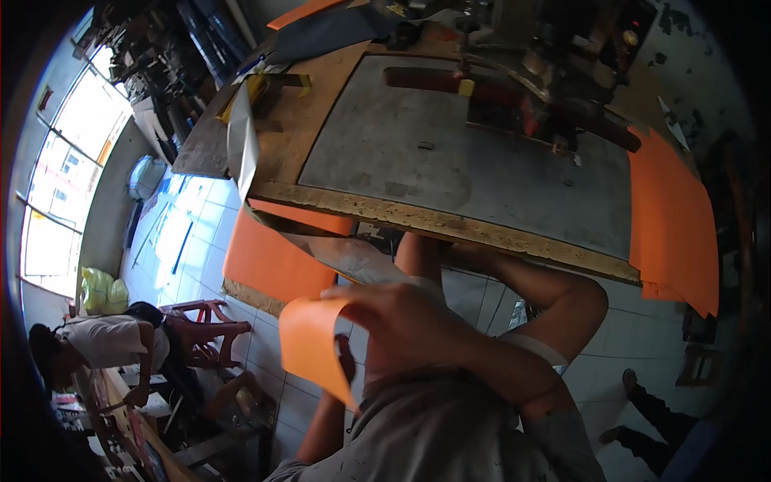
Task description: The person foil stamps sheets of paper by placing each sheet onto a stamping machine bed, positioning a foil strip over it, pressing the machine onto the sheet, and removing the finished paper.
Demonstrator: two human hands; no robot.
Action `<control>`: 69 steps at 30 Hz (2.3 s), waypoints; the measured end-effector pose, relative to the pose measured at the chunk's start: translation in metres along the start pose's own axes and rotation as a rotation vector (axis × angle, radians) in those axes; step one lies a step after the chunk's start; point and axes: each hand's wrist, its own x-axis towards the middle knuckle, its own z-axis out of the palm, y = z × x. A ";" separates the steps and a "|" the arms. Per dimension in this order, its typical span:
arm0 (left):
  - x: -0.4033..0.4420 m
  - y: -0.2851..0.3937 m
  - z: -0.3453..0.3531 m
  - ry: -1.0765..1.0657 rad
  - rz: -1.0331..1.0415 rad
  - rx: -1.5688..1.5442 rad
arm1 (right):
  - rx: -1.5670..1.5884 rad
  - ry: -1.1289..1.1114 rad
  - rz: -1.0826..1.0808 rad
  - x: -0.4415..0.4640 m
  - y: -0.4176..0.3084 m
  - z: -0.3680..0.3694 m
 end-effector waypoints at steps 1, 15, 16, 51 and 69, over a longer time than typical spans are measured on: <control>0.010 -0.004 -0.008 0.119 -0.051 0.004 | 0.001 0.036 0.052 -0.001 -0.015 -0.024; 0.227 0.098 -0.092 0.032 -0.162 -0.682 | 0.113 0.734 0.308 -0.118 -0.009 -0.234; 0.229 0.098 -0.090 0.029 -0.121 -0.681 | 0.015 0.709 0.303 -0.129 -0.006 -0.236; 0.295 0.149 -0.018 -0.069 -0.126 -0.363 | -0.461 0.847 0.459 -0.195 0.021 -0.245; 0.623 0.078 0.048 -0.357 0.038 -0.307 | -1.278 0.527 0.053 -0.037 0.174 -0.440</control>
